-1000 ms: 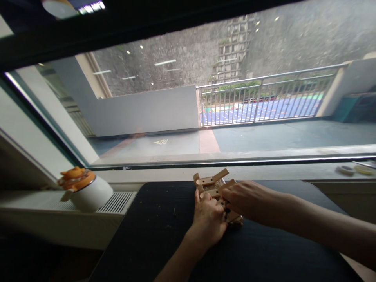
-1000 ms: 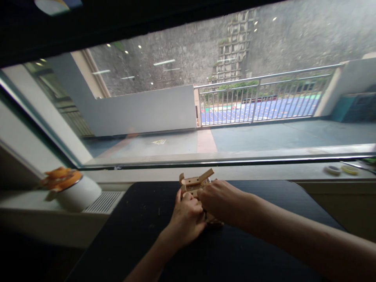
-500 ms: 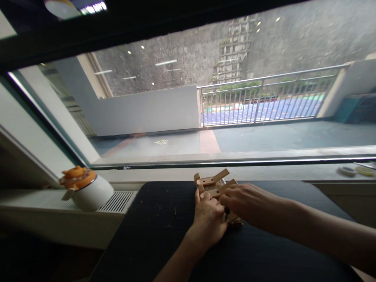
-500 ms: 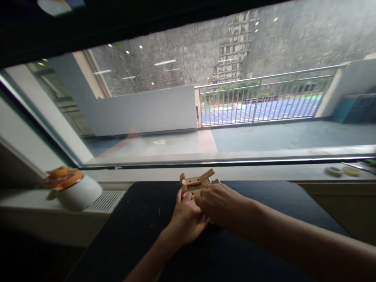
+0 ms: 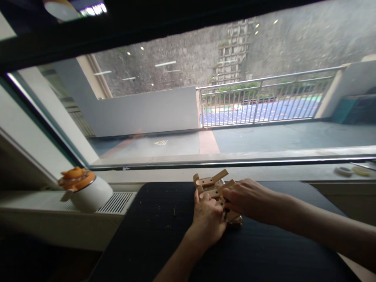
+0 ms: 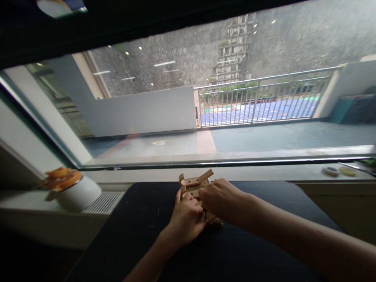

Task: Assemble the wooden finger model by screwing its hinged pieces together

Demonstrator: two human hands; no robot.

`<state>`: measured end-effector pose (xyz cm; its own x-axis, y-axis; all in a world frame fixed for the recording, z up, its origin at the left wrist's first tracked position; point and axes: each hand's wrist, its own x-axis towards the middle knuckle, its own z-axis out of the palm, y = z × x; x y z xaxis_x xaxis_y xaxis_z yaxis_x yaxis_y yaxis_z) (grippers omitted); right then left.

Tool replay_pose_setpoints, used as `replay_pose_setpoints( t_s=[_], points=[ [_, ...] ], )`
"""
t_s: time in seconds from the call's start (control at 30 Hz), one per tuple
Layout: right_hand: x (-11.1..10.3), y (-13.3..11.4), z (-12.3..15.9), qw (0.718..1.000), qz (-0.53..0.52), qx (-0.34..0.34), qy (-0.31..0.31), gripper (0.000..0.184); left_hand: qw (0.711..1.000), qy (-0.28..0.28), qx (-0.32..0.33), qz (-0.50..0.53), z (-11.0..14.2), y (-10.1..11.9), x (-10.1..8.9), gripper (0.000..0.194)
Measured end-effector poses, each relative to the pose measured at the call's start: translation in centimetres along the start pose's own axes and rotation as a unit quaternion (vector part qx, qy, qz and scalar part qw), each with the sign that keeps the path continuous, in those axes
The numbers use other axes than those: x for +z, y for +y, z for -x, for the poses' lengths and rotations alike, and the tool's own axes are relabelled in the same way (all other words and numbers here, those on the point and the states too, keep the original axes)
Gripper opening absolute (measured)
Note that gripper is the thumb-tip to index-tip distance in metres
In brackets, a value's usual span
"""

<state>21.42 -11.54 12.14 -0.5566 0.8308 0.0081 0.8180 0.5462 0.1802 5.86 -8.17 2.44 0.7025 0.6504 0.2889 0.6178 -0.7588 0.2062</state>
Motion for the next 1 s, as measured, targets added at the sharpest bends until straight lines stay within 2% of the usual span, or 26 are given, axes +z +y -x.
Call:
replay_pose_setpoints(
  t_s=[0.13,0.33,0.57,0.8,1.0],
  points=[
    [-0.4,-0.5,0.2,1.0,-0.004,0.005,0.008,0.014,1.0,0.012,-0.001,-0.006,0.0,-0.1,0.4,0.018],
    [-0.1,-0.9,0.7,0.997,-0.051,-0.055,0.035,0.017,1.0,0.03,0.004,0.006,0.1,0.0,0.6,0.022],
    [-0.1,-0.5,0.0,0.994,-0.105,-0.021,0.017,0.018,1.0,0.027,0.0,-0.004,0.0,0.1,0.5,0.014],
    [0.0,-0.6,-0.1,0.997,-0.072,-0.003,-0.001,0.018,0.999,0.037,0.008,-0.014,0.0,0.0,0.7,0.013],
    [-0.4,-1.4,-0.4,0.999,-0.04,0.012,-0.009,0.018,0.999,0.048,0.011,0.017,0.0,0.0,0.7,0.017]
  ],
)
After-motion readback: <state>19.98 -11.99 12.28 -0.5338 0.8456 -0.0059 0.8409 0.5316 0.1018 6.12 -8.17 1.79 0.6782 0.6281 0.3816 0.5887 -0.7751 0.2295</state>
